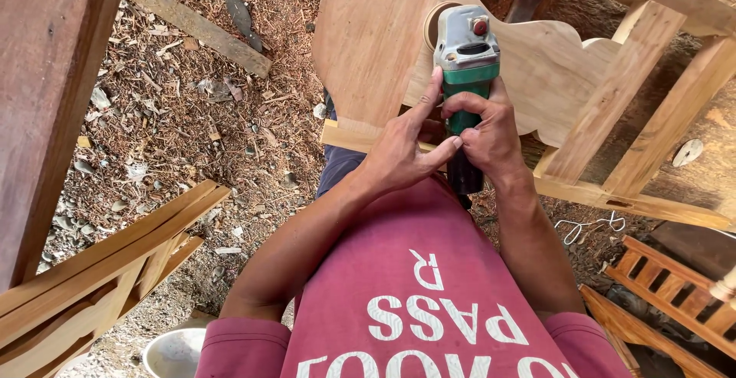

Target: The person uses a handheld angle grinder with a sanding disc to smooth the edges and surfaces of a wooden chair frame. They move the tool along the curved backrest and the horizontal rails, then reposition the chair to access different sides while continuing to sand.

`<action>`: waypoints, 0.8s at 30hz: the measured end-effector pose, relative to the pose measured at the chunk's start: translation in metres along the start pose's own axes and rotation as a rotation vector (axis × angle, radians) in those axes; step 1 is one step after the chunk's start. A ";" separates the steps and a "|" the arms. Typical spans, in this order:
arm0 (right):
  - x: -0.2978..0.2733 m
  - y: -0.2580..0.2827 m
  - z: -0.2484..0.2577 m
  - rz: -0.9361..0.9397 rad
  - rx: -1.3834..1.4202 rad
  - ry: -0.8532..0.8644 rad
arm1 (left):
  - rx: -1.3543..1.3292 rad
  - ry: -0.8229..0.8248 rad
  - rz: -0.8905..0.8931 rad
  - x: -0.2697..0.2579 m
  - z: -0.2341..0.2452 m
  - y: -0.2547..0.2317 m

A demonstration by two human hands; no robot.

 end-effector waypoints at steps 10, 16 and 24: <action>0.003 -0.003 0.003 0.000 -0.013 -0.010 | -0.022 0.018 -0.010 0.006 -0.001 -0.002; -0.008 -0.010 0.013 -0.027 -0.026 -0.026 | -0.001 0.036 0.013 0.008 -0.014 -0.004; -0.019 -0.020 0.024 -0.052 -0.019 -0.045 | 0.069 0.036 0.004 0.010 -0.029 -0.009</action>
Point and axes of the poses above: each hand's wrist, its own x-axis towards the middle knuckle, its own z-axis out of the back of the hand, y = z × x, the point moved 10 cm from there along x, towards the middle knuckle, and after that the axes turned 14 degrees about z, right-handed, at the moved point
